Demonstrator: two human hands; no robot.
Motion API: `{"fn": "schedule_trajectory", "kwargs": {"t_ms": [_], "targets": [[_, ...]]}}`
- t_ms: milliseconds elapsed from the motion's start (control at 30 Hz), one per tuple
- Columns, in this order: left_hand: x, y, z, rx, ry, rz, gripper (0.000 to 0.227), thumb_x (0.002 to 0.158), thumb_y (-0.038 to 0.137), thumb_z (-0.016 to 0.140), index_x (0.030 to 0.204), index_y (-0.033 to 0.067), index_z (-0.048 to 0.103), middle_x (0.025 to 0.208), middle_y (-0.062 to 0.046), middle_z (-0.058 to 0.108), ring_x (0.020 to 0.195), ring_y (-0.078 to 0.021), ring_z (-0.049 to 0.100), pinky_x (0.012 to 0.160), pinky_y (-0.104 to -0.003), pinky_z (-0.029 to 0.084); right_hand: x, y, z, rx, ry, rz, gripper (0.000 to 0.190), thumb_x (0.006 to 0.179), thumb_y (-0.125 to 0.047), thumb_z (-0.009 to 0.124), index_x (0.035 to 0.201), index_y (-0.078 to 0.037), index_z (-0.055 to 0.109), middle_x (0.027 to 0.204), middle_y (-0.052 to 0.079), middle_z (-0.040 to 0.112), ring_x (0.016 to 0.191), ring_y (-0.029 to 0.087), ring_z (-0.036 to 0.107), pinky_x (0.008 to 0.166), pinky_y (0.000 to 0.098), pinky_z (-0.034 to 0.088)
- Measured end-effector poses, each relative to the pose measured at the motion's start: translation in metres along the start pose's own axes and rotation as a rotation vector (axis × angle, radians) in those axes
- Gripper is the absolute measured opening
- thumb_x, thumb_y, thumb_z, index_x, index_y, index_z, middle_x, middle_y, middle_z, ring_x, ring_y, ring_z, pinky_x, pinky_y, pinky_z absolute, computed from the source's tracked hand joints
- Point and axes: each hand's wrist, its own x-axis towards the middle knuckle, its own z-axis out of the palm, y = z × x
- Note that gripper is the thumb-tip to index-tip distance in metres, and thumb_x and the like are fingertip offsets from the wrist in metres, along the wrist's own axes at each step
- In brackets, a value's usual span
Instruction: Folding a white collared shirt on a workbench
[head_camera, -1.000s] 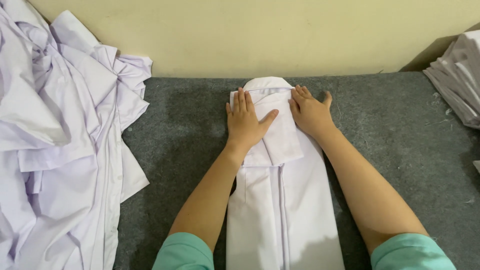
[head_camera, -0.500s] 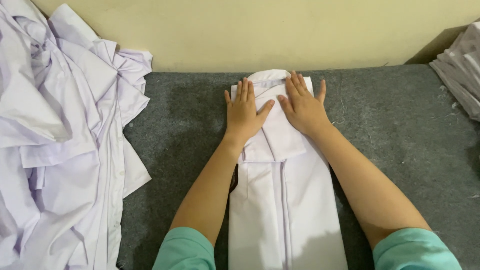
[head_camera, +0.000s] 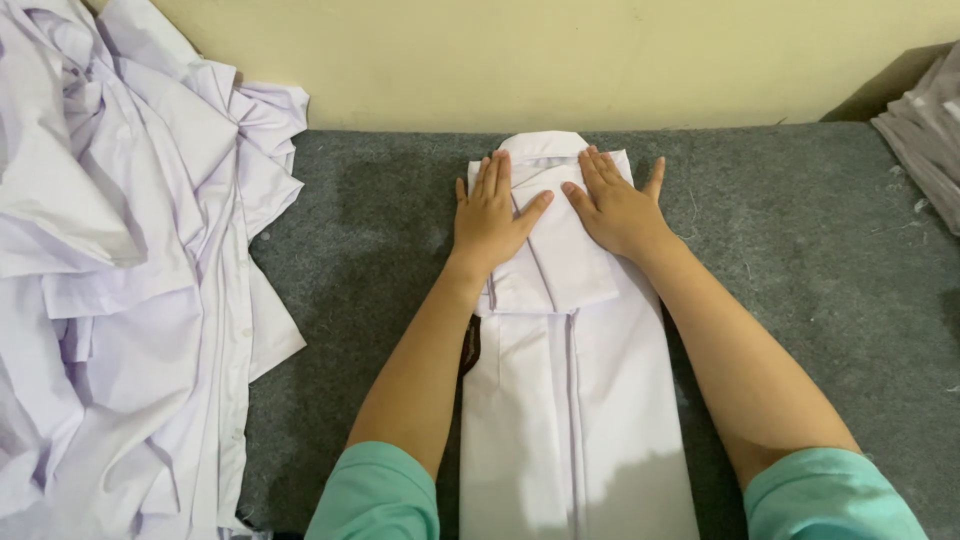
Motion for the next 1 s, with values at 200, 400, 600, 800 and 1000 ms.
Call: {"fn": "schedule_trajectory", "kwargs": {"t_ms": [200,400,600,800,1000], "targets": [[-0.001,0.001,-0.001,0.005,-0.026,-0.012,0.092,0.099,0.075,0.032,0.16,0.0057,0.028,0.17,-0.014,0.021,0.159,-0.0272,0.018,0.125,-0.063,0.013,-0.004,-0.004,-0.003,0.008,-0.009,0.001,0.073,0.111,-0.06,0.017,0.165,-0.011,0.022,0.172,0.009,0.021,0.159,0.021,0.015,0.114,0.075,-0.017],[0.005,-0.011,0.021,0.016,0.103,0.038,0.068,0.11,0.053,0.03,0.158,0.0045,0.034,0.167,-0.015,0.03,0.157,-0.0278,0.025,0.124,-0.066,0.012,-0.009,-0.007,-0.004,0.041,0.014,0.001,0.072,0.112,-0.058,0.015,0.165,-0.01,0.02,0.173,0.01,0.018,0.16,0.023,0.012,0.117,0.0737,-0.015],[0.007,-0.002,0.018,0.035,0.324,0.163,0.065,0.11,0.045,0.038,0.155,-0.003,0.037,0.162,-0.025,0.037,0.154,-0.0347,0.031,0.121,-0.069,0.016,-0.013,0.001,-0.017,0.049,0.171,0.03,0.077,0.114,-0.057,0.015,0.164,0.001,0.024,0.171,0.022,0.019,0.16,0.031,0.014,0.117,0.0709,-0.015],[0.004,-0.004,0.025,0.059,0.261,0.048,0.081,0.107,0.056,0.035,0.155,-0.0094,0.031,0.161,-0.032,0.03,0.154,-0.0408,0.026,0.123,-0.065,0.016,-0.003,0.022,0.003,-0.013,0.123,0.049,0.08,0.113,-0.063,0.012,0.164,-0.001,0.023,0.172,0.019,0.019,0.16,0.029,0.012,0.114,0.0727,-0.021],[0.006,-0.012,0.024,0.09,0.073,-0.085,0.09,0.105,0.067,0.024,0.16,-0.0046,0.021,0.167,-0.027,0.019,0.158,-0.0359,0.016,0.124,-0.065,0.01,0.001,0.025,0.005,-0.078,0.051,0.121,0.077,0.112,-0.063,0.011,0.165,-0.009,0.024,0.173,0.01,0.019,0.16,0.028,0.01,0.111,0.0773,-0.02]]}}
